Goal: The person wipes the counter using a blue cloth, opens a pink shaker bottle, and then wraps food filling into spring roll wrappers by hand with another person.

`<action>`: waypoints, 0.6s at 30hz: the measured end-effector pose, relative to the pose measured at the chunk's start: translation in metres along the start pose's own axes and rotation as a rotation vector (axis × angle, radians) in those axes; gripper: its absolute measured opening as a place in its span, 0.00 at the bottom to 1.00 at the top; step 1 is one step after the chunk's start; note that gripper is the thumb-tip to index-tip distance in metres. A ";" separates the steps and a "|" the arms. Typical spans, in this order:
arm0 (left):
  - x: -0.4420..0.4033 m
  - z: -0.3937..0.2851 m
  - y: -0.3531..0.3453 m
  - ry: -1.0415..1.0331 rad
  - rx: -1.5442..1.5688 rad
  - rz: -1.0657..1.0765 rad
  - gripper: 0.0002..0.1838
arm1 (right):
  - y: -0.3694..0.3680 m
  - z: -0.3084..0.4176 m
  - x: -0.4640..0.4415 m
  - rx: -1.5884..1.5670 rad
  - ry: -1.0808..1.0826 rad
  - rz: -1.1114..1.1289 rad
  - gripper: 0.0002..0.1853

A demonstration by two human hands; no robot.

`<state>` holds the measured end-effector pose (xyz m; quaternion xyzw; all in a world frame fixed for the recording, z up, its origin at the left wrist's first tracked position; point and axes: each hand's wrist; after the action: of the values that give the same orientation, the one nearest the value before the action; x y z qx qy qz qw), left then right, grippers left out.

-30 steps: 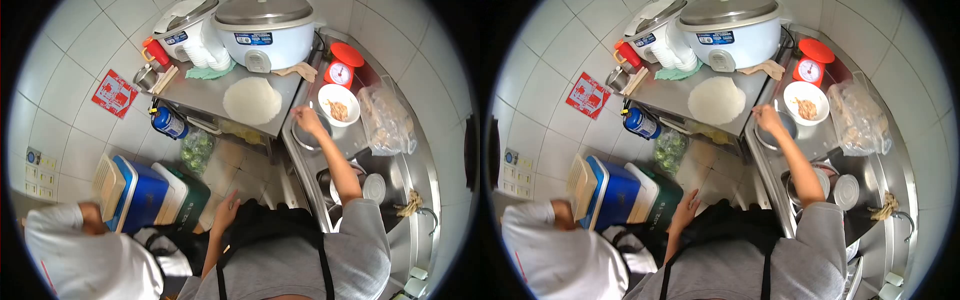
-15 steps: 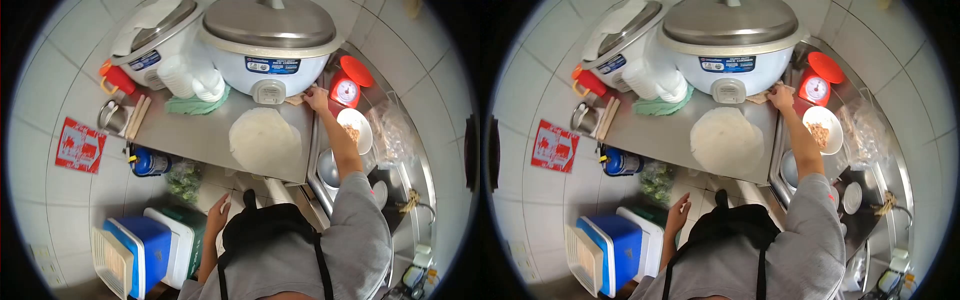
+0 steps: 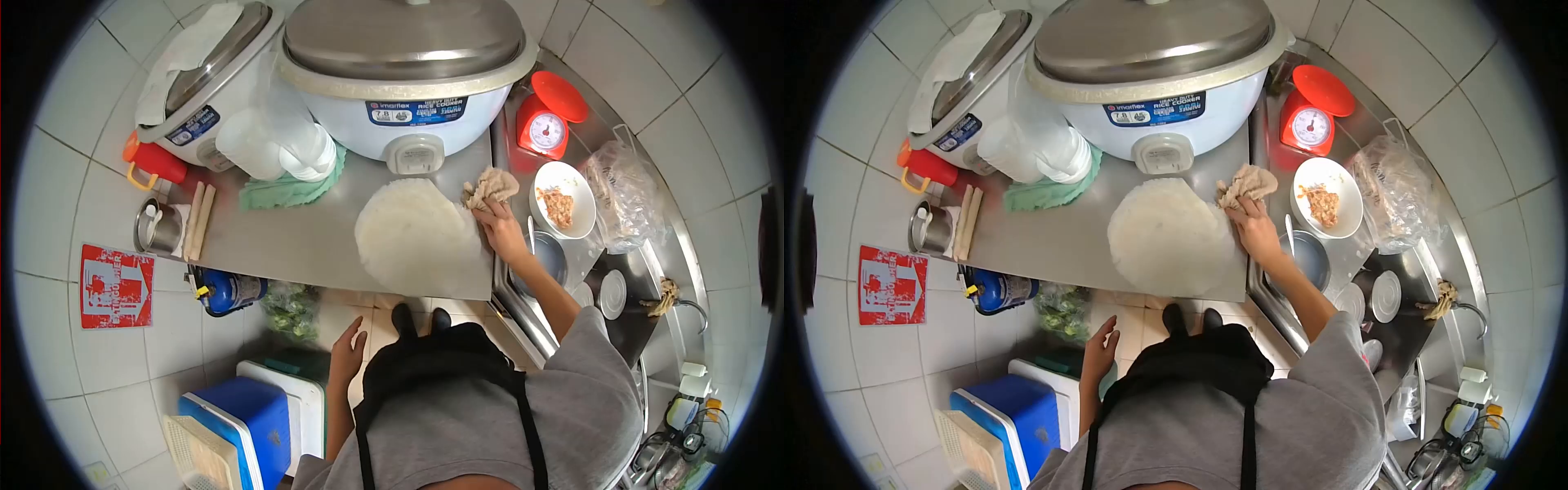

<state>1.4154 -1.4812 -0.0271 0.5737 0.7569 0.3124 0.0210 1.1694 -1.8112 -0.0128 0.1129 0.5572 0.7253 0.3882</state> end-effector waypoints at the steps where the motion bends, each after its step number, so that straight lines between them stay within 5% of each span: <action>1: 0.005 0.009 -0.008 -0.008 -0.002 -0.010 0.21 | 0.001 0.000 0.005 0.007 0.003 -0.032 0.16; 4: 0.022 0.011 -0.016 0.046 -0.012 -0.017 0.21 | 0.010 -0.020 -0.013 -0.355 -0.154 0.074 0.14; 6: 0.035 0.013 -0.018 0.089 0.013 -0.066 0.20 | 0.049 0.002 -0.028 -0.626 -0.490 0.120 0.10; 8: 0.051 0.025 -0.018 0.155 0.058 -0.127 0.20 | 0.076 0.025 -0.031 -0.972 -0.494 0.134 0.11; 11: 0.059 0.037 -0.010 0.198 0.031 -0.120 0.21 | 0.082 0.101 -0.045 -1.119 -0.310 0.227 0.12; 13: 0.051 0.043 0.001 0.200 0.025 -0.068 0.21 | 0.063 0.155 -0.066 -0.923 -0.188 0.329 0.13; 15: 0.040 0.041 0.023 0.180 0.059 -0.025 0.21 | 0.007 0.192 -0.087 -0.971 0.020 0.325 0.15; 18: 0.031 0.061 0.052 0.172 0.084 -0.112 0.21 | -0.112 0.236 -0.107 -0.504 0.229 0.252 0.14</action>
<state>1.4734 -1.4191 -0.0400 0.5022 0.7991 0.3266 -0.0507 1.4314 -1.7063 -0.0009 -0.0011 0.3815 0.8911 0.2456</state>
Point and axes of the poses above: each hand's wrist, its own x-axis away from the middle knuckle, its own y-axis out of the back of the hand, z = x × y, and after that the axes turned 5 degrees about z, right-handed
